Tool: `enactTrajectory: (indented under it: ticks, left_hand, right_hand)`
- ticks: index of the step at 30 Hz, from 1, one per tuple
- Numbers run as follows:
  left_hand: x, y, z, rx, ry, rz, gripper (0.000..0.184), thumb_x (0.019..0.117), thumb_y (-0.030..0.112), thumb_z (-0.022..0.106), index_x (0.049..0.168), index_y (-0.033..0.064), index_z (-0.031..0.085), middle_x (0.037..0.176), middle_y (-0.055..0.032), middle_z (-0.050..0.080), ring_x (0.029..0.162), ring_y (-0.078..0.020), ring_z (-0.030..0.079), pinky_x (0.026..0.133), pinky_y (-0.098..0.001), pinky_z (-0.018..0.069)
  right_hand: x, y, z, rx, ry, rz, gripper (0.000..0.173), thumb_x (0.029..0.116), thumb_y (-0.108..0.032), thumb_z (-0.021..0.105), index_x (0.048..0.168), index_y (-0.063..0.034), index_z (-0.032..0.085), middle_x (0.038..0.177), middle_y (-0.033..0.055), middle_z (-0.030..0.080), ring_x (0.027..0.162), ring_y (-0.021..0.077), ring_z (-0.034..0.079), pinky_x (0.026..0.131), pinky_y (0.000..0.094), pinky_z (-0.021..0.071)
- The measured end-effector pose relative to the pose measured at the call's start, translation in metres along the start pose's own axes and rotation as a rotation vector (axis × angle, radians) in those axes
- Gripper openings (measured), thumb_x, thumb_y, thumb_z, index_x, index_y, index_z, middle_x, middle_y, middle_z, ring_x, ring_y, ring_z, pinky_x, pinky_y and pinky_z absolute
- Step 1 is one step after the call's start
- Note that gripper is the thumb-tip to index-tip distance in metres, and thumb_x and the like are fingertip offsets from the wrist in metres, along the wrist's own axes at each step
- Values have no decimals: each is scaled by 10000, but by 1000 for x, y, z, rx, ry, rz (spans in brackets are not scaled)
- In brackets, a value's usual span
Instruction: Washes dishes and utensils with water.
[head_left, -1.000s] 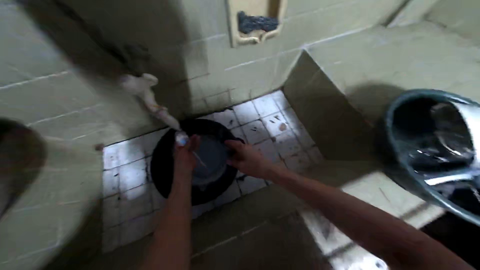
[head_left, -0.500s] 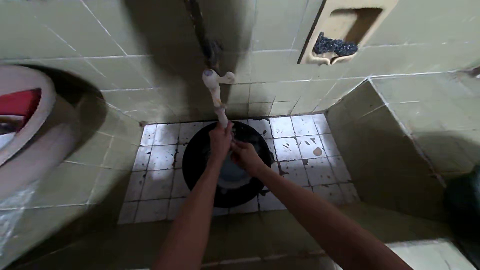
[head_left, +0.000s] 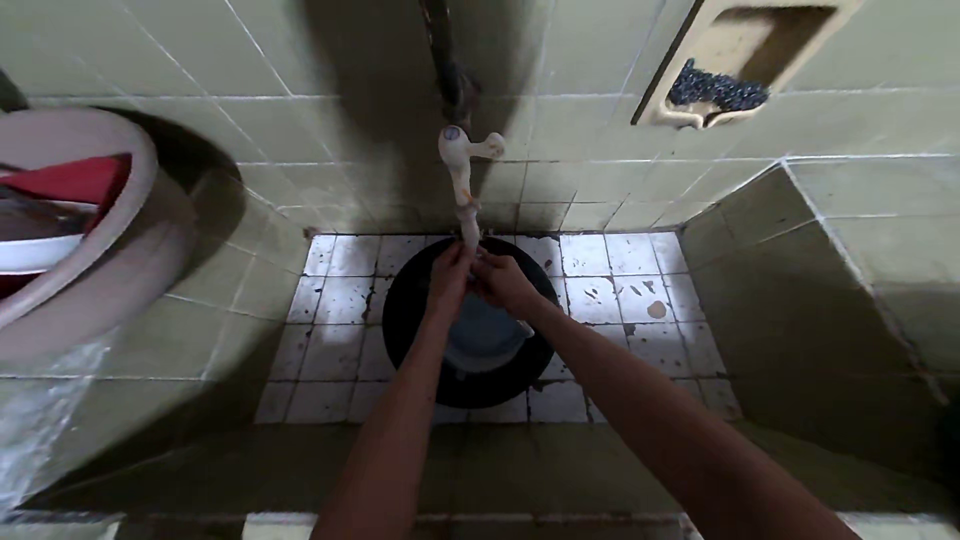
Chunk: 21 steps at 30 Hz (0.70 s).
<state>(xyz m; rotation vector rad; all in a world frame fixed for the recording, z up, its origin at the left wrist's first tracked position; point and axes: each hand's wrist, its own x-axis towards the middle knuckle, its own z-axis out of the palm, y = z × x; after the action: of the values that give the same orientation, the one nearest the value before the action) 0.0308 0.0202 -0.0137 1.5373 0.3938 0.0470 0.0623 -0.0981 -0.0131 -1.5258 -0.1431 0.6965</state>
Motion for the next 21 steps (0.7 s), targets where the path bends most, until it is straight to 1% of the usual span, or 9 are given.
enactTrajectory:
  ticks: [3,5,6,8,10,12,16,18,21]
  left_hand:
    - [2,-3,8,99,58,35,326,1086,276,509,1112,-1,678,959,-103,668,827,-155,629,743,-361,548]
    - [4,-1,16,61,66,40,365,1081,308,519,1066,-10,698,935,-99,691,843,-158,638,783,-368,537]
    - [3,1,19,14,28,38,372,1093,298,486,1087,-15,687,956,-96,715,868,-148,659,809,-354,543]
    - [1,7,24,-130,-62,-3,370,1115,269,408,1243,-3,623,1036,-85,742,907,-121,700,806,-302,567]
    - [3,14,22,-192,-105,-36,364,1122,249,373,1349,31,557,1112,-63,733,928,-98,696,804,-274,566]
    - [7,11,12,-169,-144,35,325,1104,157,415,1346,-10,552,1161,-89,713,1007,-128,688,890,-314,562]
    - [14,8,1,-68,-81,254,174,1035,41,538,1123,-44,662,966,-71,720,898,-121,682,843,-306,572]
    - [14,9,7,-90,-35,284,180,1033,10,522,1125,-73,652,904,-82,729,834,-135,713,822,-324,608]
    - [10,11,19,-209,38,151,256,1072,32,410,1193,-94,597,866,-108,720,772,-168,727,774,-345,625]
  right_hand:
    - [-8,-2,3,-62,52,109,415,1108,-366,435,1184,-12,638,642,40,574,425,78,467,399,232,407]
    - [-12,-6,3,2,81,188,458,1108,-424,402,1200,-44,640,639,20,545,419,77,425,389,229,374]
    - [-13,-7,4,40,92,220,439,1109,-433,382,1063,-64,614,618,1,519,412,66,405,383,216,351]
    - [-12,-5,0,183,58,195,380,1118,-369,375,975,-71,563,614,-11,510,432,63,441,402,208,393]
    - [-7,-7,-3,310,-21,111,202,1112,-191,379,1046,-68,524,651,-4,537,490,78,507,471,228,473]
    - [-5,-10,2,299,-30,39,127,1079,-83,392,1082,-61,517,646,-11,524,469,55,469,436,207,422]
    - [-4,-8,4,107,80,82,299,1091,-277,490,997,-37,643,647,-18,559,462,32,454,412,185,374]
    - [-8,-5,7,63,128,159,444,1086,-415,473,878,-46,606,584,-19,518,429,52,452,402,210,391]
    - [-24,-4,20,62,132,168,437,1113,-389,390,965,-44,613,629,-6,524,442,58,428,405,214,364]
